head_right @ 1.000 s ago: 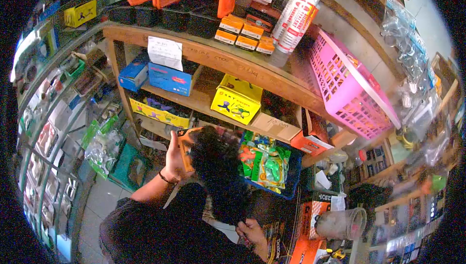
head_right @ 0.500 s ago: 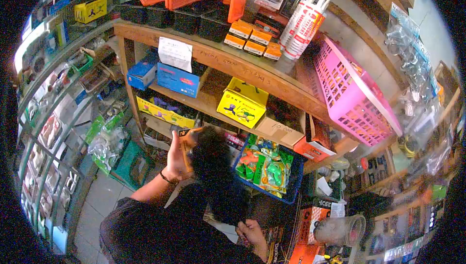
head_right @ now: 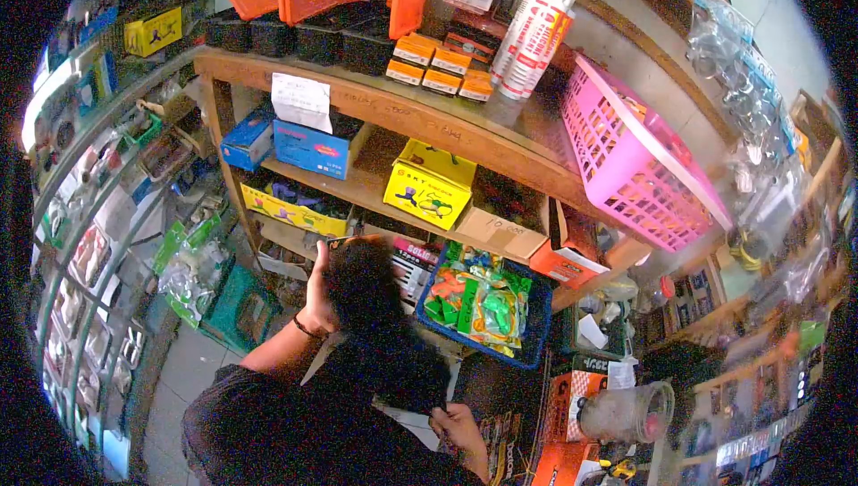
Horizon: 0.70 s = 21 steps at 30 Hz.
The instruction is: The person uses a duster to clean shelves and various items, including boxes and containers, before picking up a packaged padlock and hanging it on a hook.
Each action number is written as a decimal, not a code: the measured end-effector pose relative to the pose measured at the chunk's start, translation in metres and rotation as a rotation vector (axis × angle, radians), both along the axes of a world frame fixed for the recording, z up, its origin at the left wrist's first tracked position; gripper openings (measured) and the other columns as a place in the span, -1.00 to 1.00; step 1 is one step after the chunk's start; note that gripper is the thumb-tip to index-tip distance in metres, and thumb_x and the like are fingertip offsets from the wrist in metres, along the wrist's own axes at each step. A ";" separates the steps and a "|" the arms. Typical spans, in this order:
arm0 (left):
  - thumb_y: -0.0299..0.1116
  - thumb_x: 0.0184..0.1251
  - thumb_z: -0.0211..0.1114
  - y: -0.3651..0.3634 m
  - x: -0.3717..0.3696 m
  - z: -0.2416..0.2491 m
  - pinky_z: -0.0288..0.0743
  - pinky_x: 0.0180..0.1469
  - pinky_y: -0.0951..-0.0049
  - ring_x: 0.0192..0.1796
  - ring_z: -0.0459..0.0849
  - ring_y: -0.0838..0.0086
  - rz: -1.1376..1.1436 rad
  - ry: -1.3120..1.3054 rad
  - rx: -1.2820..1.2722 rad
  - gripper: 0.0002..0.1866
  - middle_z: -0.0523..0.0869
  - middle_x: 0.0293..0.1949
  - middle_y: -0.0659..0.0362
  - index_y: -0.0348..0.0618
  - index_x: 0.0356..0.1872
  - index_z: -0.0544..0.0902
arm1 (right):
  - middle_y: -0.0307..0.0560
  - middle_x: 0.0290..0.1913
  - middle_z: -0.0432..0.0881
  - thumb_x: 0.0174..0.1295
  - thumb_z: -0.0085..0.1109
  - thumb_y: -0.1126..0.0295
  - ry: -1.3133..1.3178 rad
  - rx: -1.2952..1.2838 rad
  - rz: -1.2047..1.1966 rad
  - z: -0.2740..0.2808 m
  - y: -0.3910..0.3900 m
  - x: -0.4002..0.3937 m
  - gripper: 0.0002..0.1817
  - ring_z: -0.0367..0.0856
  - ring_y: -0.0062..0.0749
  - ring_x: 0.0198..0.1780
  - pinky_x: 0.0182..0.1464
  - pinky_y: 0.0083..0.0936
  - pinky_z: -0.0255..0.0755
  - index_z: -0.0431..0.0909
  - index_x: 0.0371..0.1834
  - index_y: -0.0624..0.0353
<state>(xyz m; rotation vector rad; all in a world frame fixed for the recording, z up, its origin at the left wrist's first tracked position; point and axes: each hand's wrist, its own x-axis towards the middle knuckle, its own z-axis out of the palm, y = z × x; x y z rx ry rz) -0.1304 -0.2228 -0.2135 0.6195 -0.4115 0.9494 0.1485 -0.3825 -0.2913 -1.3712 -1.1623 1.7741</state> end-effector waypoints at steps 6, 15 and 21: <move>0.47 0.01 -0.17 0.019 0.007 -0.003 0.25 0.19 0.02 0.17 0.35 0.01 -0.099 0.039 0.020 -0.04 0.32 0.16 -0.15 -0.13 0.27 0.16 | -0.28 -0.72 0.34 0.29 -0.03 0.29 0.038 0.023 0.070 -0.004 -0.007 -0.002 -0.66 0.24 -0.65 -0.70 -0.65 -0.65 0.10 0.36 -0.66 0.15; 0.30 0.25 -0.42 -0.003 0.000 0.033 0.19 0.24 0.12 0.23 0.33 0.15 -0.044 0.078 0.189 -0.20 0.30 0.23 0.00 -0.15 0.27 0.18 | -0.30 -0.71 0.36 0.26 0.02 0.33 -0.088 0.131 0.064 0.013 -0.009 -0.014 -0.68 0.22 -0.69 -0.69 -0.64 -0.62 0.07 0.37 -0.67 0.13; 0.27 0.25 -0.31 -0.032 0.011 0.049 0.14 0.26 0.05 0.22 0.32 0.13 0.449 0.281 -0.317 -0.24 0.31 0.21 -0.02 -0.16 0.26 0.19 | -0.33 -0.72 0.33 0.26 0.01 0.30 0.037 0.095 -0.001 0.023 -0.007 -0.023 -0.66 0.21 -0.71 -0.66 -0.59 -0.64 0.08 0.35 -0.68 0.15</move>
